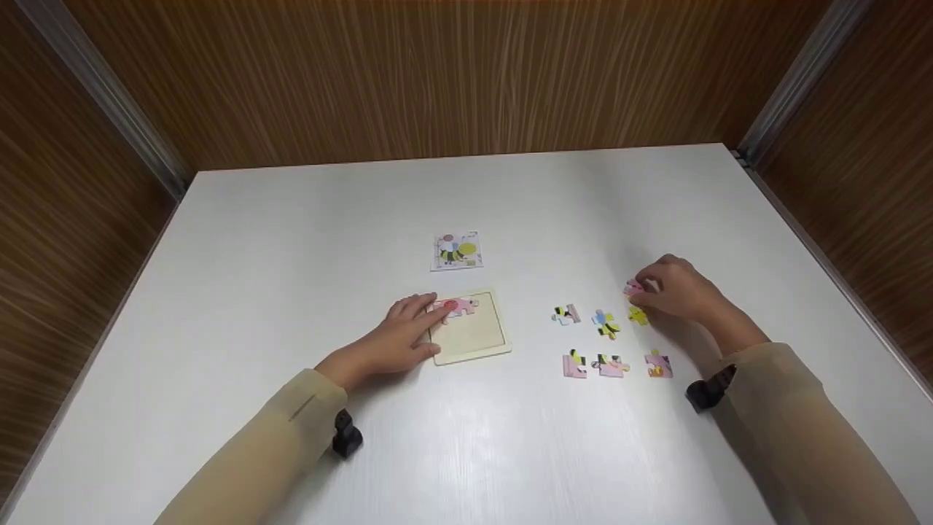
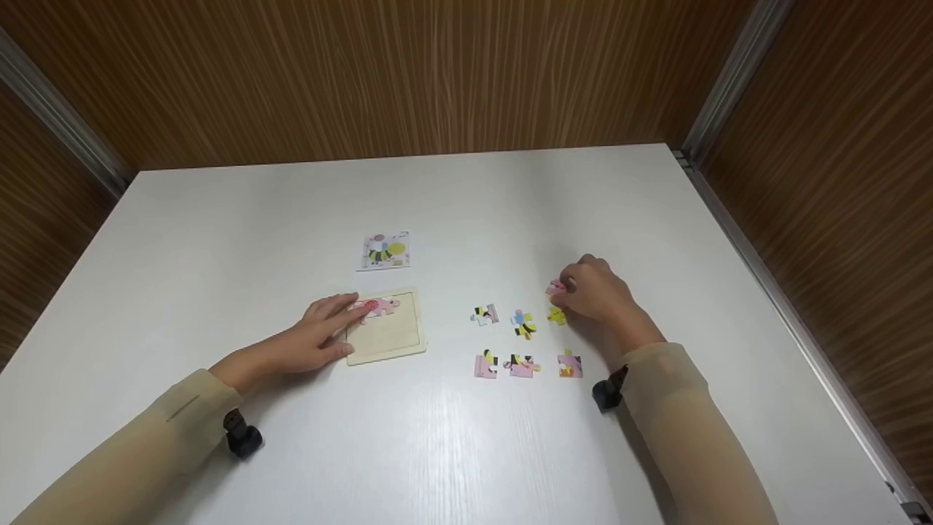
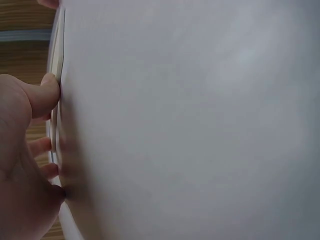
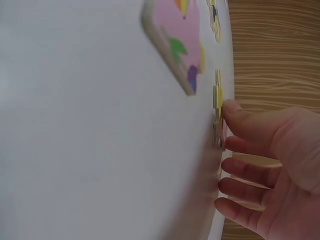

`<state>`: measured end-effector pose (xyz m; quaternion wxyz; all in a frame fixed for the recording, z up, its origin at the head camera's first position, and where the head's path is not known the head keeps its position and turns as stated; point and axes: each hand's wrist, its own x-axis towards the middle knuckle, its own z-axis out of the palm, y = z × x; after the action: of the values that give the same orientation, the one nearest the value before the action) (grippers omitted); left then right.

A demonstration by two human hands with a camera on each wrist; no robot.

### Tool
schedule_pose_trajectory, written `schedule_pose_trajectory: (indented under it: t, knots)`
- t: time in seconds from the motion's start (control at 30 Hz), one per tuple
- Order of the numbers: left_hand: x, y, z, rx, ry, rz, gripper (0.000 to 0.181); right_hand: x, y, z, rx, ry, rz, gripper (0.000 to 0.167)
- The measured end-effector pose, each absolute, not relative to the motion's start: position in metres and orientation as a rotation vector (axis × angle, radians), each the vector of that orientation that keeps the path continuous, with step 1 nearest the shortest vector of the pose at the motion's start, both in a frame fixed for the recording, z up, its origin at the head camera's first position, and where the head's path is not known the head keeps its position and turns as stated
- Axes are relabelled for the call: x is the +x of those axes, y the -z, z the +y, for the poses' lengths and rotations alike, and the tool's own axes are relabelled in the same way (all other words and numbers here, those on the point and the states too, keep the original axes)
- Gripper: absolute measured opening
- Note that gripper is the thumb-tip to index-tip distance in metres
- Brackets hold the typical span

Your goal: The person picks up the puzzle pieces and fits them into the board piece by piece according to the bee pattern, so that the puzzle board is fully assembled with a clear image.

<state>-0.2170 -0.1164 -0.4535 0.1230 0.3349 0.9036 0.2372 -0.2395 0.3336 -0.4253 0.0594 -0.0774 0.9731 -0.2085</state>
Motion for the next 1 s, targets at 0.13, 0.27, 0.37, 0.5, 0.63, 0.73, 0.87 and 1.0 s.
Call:
schedule_pose_trajectory:
  t: [0.13, 0.27, 0.37, 0.5, 0.63, 0.73, 0.87, 1.0]
  knots:
    - [-0.2166, 0.4541, -0.1167, 0.962, -0.691, 2.636, 0.063, -0.2398, 0.427, 0.3333, -0.239, 0.633, 2.944, 0.037]
    - [-0.2168, 0.455, -0.1171, 0.955, -0.688, 2.642, 0.064, -0.2402, 0.4272, 0.3323, -0.223, 0.649, 2.937, 0.038]
    - [-0.2165, 0.4549, -0.1175, 0.955, -0.691, 2.644, 0.065, -0.2405, 0.427, 0.331, -0.211, 0.654, 2.931, 0.038]
    - [-0.2156, 0.4547, -0.1175, 0.957, -0.702, 2.641, 0.064, -0.2408, 0.4284, 0.3304, -0.19, 0.655, 2.922, 0.039]
    - [-0.2149, 0.454, -0.1175, 0.949, -0.694, 2.641, 0.064, -0.2411, 0.4304, 0.3304, -0.173, 0.662, 2.917, 0.041]
    - [-0.2148, 0.4532, -0.118, 0.948, -0.694, 2.642, 0.063, -0.2415, 0.4308, 0.33, -0.176, 0.666, 2.92, 0.04]
    - [-0.2151, 0.4526, -0.1185, 0.953, -0.704, 2.636, 0.063, -0.2428, 0.4314, 0.3301, -0.224, 0.649, 2.937, 0.037]
    - [-0.2161, 0.4528, -0.1193, 0.972, -0.681, 2.639, 0.064, -0.2441, 0.4333, 0.3319, -0.254, 0.64, 2.947, 0.037]
